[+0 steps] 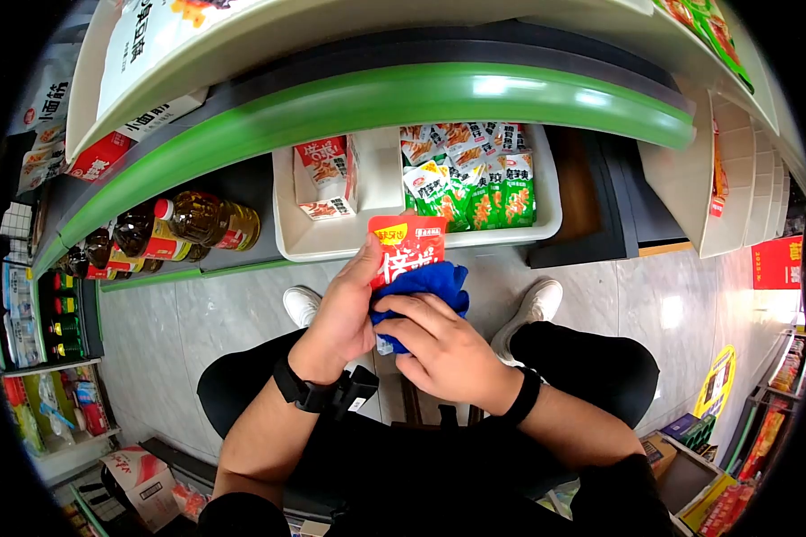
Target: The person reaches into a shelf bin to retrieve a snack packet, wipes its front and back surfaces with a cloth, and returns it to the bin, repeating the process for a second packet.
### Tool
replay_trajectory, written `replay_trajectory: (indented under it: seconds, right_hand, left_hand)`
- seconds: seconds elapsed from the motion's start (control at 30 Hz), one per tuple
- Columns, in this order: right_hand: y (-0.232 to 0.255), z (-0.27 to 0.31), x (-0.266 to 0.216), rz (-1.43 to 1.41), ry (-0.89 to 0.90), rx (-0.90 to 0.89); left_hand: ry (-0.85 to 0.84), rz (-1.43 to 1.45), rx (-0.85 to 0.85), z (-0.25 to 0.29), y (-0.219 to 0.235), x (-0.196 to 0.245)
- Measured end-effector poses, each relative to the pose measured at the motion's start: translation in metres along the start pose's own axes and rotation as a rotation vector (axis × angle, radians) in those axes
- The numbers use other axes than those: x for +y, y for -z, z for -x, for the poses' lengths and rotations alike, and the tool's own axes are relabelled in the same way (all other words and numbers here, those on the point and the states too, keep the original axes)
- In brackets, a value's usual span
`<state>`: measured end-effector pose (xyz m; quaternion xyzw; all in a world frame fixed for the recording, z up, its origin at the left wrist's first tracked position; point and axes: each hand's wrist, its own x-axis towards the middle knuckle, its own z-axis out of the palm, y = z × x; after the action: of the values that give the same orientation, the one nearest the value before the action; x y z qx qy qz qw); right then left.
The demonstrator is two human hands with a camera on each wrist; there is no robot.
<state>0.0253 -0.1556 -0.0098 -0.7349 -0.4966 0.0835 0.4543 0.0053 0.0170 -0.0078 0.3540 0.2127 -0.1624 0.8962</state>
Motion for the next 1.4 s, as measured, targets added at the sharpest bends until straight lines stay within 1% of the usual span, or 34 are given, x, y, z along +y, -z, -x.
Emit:
replay_trajectory:
  seconds: [0.13, 0.17, 0.23, 0.3, 0.33, 0.37, 0.4, 0.47, 0.5, 0.53, 0.57, 0.6, 0.67, 0.7, 0.73, 0.8, 0.83, 0.93, 0.97, 1.07, 1.1, 1.2, 1.23, 1.33, 1.37, 1.4]
  right_hand:
    - [0.006, -0.001, 0.002, -0.058, -0.002, -0.046]
    - [0.007, 0.0, 0.003, -0.057, -0.034, -0.051]
    - [0.006, 0.002, 0.008, -0.053, -0.096, -0.061]
    - [0.012, 0.002, 0.019, -0.062, -0.255, -0.064]
    - [0.018, 0.0, 0.023, -0.065, -0.335, -0.066]
    - [0.026, -0.003, 0.026, -0.073, -0.385, 0.018]
    - [0.031, -0.003, 0.027, -0.113, -0.531, 0.081]
    - [0.034, -0.006, 0.032, -0.49, -0.801, 0.237]
    - [0.039, -0.006, 0.034, -0.596, -0.828, 0.215]
    - [0.036, -0.007, 0.032, -0.591, -0.744, 0.226]
    - [0.03, -0.008, 0.029, -0.585, -0.66, 0.238]
    - [0.024, -0.008, 0.026, -0.579, -0.576, 0.248]
    - [0.01, -0.004, 0.023, -0.454, -0.464, 0.243]
    - [0.015, -0.007, 0.017, -0.419, -0.502, 0.185]
    - [0.019, -0.008, 0.01, -0.384, -0.541, 0.127]
    - [0.018, -0.005, 0.008, -0.321, -0.509, 0.16]
    - [0.018, -0.004, 0.008, -0.289, -0.493, 0.176]
    - [0.021, -0.005, 0.007, -0.107, -0.431, 0.253]
    - [0.024, -0.007, 0.004, -0.015, -0.398, 0.24]
    - [0.019, -0.005, 0.008, 0.144, -0.237, 0.198]
    - [0.017, -0.003, 0.009, 0.131, -0.189, 0.17]
    - [0.014, -0.002, 0.004, 0.039, -0.06, 0.061]
    - [0.011, 0.001, 0.005, -0.018, -0.088, 0.022]
    - [0.013, -0.003, 0.004, -0.203, -0.121, 0.023]
    - [0.019, -0.005, 0.0, -0.282, -0.161, 0.039]
    - [0.023, -0.008, -0.001, -0.315, -0.183, 0.069]
  left_hand:
    - [-0.046, 0.021, 0.063, 0.002, -0.001, 0.003]
    - [-0.107, 0.095, 0.039, -0.002, -0.002, 0.004]
    - [-0.135, 0.126, 0.047, -0.006, 0.004, 0.01]
    - [-0.165, 0.17, 0.051, -0.007, 0.013, 0.016]
    - [-0.174, 0.167, 0.079, -0.006, 0.015, 0.018]
    - [-0.2, 0.146, 0.099, -0.004, 0.015, 0.022]
    - [-0.226, 0.126, 0.118, -0.001, 0.011, 0.026]
    - [-0.278, 0.076, 0.182, 0.0, 0.007, 0.027]
    - [-0.296, 0.057, 0.198, -0.001, 0.007, 0.025]
    - [-0.314, 0.038, 0.214, -0.001, 0.005, 0.024]
    - [-0.305, 0.011, 0.278, 0.0, -0.001, 0.023]
    - [-0.323, -0.006, 0.27, -0.001, -0.002, 0.021]
    - [-0.36, -0.044, 0.252, -0.002, -0.002, 0.018]
    - [-0.385, -0.075, 0.246, -0.002, -0.002, 0.018]
    - [-0.402, -0.114, 0.281, -0.003, 0.0, 0.015]
    - [-0.438, -0.191, 0.35, -0.007, 0.004, 0.009]
    - [-0.419, -0.19, 0.43, -0.005, -0.002, 0.009]
    - [-0.605, -0.593, 0.505, -0.011, -0.001, -0.004]
    - [-0.61, -0.662, 0.432, -0.012, 0.002, -0.006]
    - [-0.595, -0.652, 0.109, -0.01, -0.004, -0.007]
    - [-0.616, -0.604, 0.015, -0.011, -0.003, -0.01]
    - [-0.433, -0.609, 0.078, -0.007, -0.005, -0.016]
    - [-0.347, -0.459, 0.066, -0.006, -0.011, -0.012]
    - [-0.264, -0.147, 0.014, -0.005, -0.01, -0.004]
    - [-0.256, -0.151, 0.04, -0.006, -0.009, -0.002]
    - [-0.256, -0.092, 0.04, -0.006, -0.007, 0.0]
